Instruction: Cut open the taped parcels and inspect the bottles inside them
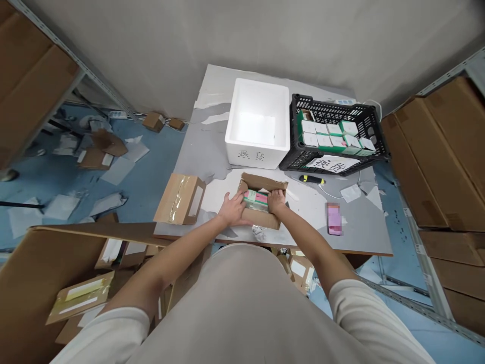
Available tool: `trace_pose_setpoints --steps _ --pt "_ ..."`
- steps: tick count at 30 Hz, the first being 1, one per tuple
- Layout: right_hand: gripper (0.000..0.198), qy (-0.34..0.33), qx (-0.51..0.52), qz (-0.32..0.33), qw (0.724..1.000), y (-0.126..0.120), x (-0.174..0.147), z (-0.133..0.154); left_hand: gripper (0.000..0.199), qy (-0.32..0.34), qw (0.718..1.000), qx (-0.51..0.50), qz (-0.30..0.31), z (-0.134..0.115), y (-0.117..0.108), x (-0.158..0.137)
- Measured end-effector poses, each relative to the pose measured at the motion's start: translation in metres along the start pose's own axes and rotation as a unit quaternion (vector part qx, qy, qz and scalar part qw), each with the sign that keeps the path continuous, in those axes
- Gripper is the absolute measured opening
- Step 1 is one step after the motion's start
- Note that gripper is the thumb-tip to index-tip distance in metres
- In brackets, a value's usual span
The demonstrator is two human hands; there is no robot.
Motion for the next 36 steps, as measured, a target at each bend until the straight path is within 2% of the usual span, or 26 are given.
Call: trace_pose_setpoints --steps 4,7,9,12,15,17,20,23,26,30,33,36 --pt "0.056 -0.053 0.016 -0.001 0.998 -0.007 -0.013 -0.003 0.07 -0.017 0.999 -0.018 -0.022 0.002 0.008 -0.009" --pt "0.067 -0.119 0.033 -0.031 0.992 -0.016 -0.029 -0.012 0.079 0.002 0.998 -0.043 -0.039 0.008 0.015 -0.014" --pt "0.076 -0.16 0.074 -0.085 0.981 -0.023 -0.041 -0.021 0.083 0.023 0.997 -0.056 -0.058 0.012 0.018 -0.015" --pt "0.076 -0.194 0.178 -0.193 0.945 -0.034 -0.057 -0.033 0.086 0.039 0.994 -0.068 -0.074 0.019 0.018 -0.015" --pt "0.07 -0.19 0.232 -0.236 0.924 -0.037 -0.062 -0.035 0.079 0.035 0.995 -0.07 -0.057 0.021 0.016 -0.015" --pt "0.067 -0.185 0.24 -0.234 0.924 -0.038 -0.06 -0.032 0.069 0.03 0.997 -0.061 -0.042 0.015 0.013 -0.017" --pt "0.064 -0.194 0.231 -0.21 0.93 -0.041 -0.054 -0.031 0.056 0.053 0.997 -0.046 -0.037 -0.007 0.009 -0.017" --pt "0.063 -0.208 0.248 -0.19 0.927 -0.039 -0.049 -0.04 0.05 0.098 0.994 -0.043 -0.022 -0.038 0.01 -0.014" --pt "0.065 -0.186 0.306 -0.17 0.918 -0.033 -0.044 -0.055 0.049 0.115 0.993 -0.033 0.01 -0.057 0.018 -0.008" --pt "0.048 -0.122 0.373 -0.176 0.903 -0.032 -0.035 -0.07 0.05 0.156 0.986 -0.019 0.055 -0.068 0.029 -0.008" --pt "0.037 -0.157 0.323 -0.179 0.916 -0.035 -0.037 -0.063 0.05 0.139 0.989 -0.011 0.048 -0.066 0.032 -0.009" --pt "0.041 -0.182 0.242 -0.154 0.941 -0.025 -0.046 -0.054 0.053 0.117 0.992 -0.013 0.04 -0.061 0.033 -0.006"
Point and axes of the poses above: each hand's wrist, its own x-axis towards the middle knuckle, its own y-axis out of the palm, z = x × y, the point moved 6 cm from there along x, towards the middle knuckle, and after that the axes turned 4 degrees about z, right-handed, at the moved point
